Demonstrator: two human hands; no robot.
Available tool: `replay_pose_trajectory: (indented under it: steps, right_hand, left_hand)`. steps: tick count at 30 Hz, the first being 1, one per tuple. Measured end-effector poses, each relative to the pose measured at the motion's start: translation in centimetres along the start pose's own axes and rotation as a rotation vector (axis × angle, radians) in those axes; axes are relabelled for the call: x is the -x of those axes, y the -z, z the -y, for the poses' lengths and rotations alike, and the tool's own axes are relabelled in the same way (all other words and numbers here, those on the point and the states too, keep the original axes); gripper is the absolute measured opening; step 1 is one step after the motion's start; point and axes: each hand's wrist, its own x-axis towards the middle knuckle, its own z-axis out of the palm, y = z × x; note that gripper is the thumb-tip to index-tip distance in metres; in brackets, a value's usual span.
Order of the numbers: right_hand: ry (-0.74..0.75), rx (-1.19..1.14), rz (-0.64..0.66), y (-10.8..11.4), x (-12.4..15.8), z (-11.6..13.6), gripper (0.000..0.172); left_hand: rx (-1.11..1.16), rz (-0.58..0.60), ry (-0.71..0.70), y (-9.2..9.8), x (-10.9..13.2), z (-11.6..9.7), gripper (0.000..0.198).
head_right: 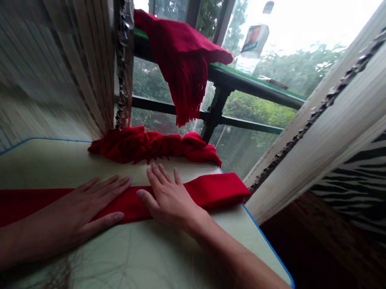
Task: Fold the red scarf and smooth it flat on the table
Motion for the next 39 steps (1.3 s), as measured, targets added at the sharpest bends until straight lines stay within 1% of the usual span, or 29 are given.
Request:
replay_pose_trajectory:
  steps: [3, 5, 7, 8, 9, 12, 13, 16, 17, 20, 21, 24, 25, 29, 32, 36, 39]
  right_hand:
    - [-0.088, -0.066, -0.049, 2.2, 0.1, -1.7, 0.072]
    - [-0.113, -0.121, -0.177, 3.3, 0.2, -2.5, 0.071]
    - [-0.098, -0.132, -0.263, 3.5, 0.3, -2.9, 0.072]
    - [-0.084, -0.117, -0.26, 3.2, 0.3, -2.9, 0.073]
    - [-0.076, -0.093, -0.22, 2.7, 0.2, -2.8, 0.075]
    - [-0.075, -0.01, -0.039, 0.9, 0.1, -2.3, 0.08]
    - [-0.078, 0.012, -0.015, 0.4, 0.1, -2.1, 0.08]
    - [-0.064, 0.048, -0.093, -0.3, 0.1, -1.9, 0.075]
    - [-0.049, 0.044, -0.086, -0.5, 0.1, -2.0, 0.075]
    - [-0.03, 0.029, 0.006, -1.1, 0.2, -2.4, 0.076]
    - [-0.024, 0.029, 0.007, -1.3, 0.3, -2.5, 0.076]
    - [0.026, 0.043, -0.065, -1.8, 0.3, -2.5, 0.072]
    - [0.045, 0.052, -0.066, -1.9, 0.3, -2.4, 0.072]
    - [0.063, 0.096, 0.014, -1.9, 0.3, -1.6, 0.074]
    - [0.088, 0.118, 0.0, -1.8, 0.4, -1.3, 0.073]
    - [0.144, 0.125, 0.049, -2.2, 0.5, -1.3, 0.072]
    - [0.146, 0.117, 0.009, -2.3, 0.3, -1.4, 0.071]
  left_hand:
    - [0.013, 0.007, 0.008, 0.0, -0.1, 0.0, 0.081]
    - [0.022, 0.014, 0.006, -0.1, -0.3, 0.1, 0.082]
    - [0.022, 0.024, 0.003, -0.2, -0.4, 0.2, 0.082]
    - [0.018, 0.028, 0.003, -0.1, -0.4, 0.2, 0.082]
    - [0.013, 0.036, 0.005, -0.1, -0.4, 0.2, 0.082]
    - [0.005, 0.067, 0.016, 0.4, -0.4, -0.4, 0.082]
    - [0.006, 0.078, 0.017, 0.6, -0.3, -0.7, 0.082]
    - [0.016, 0.093, 0.011, 1.3, -0.1, -1.3, 0.08]
    - [0.021, 0.098, 0.009, 1.5, 0.0, -1.5, 0.079]
    - [0.032, 0.132, 0.014, 2.0, 0.1, -1.8, 0.078]
    - [0.031, 0.147, 0.018, 2.1, 0.1, -1.9, 0.078]
    - [0.024, 0.173, 0.025, 2.3, 0.1, -2.1, 0.079]
    - [0.025, 0.174, 0.024, 2.3, 0.1, -2.1, 0.08]
    - [0.033, 0.174, 0.024, 2.4, 0.2, -2.1, 0.08]
    - [0.045, 0.169, 0.017, 2.3, 0.3, -2.1, 0.081]
    - [0.052, 0.15, 0.001, 2.1, 0.3, -2.0, 0.082]
    - [0.044, 0.167, 0.015, 2.2, 0.2, -2.0, 0.082]
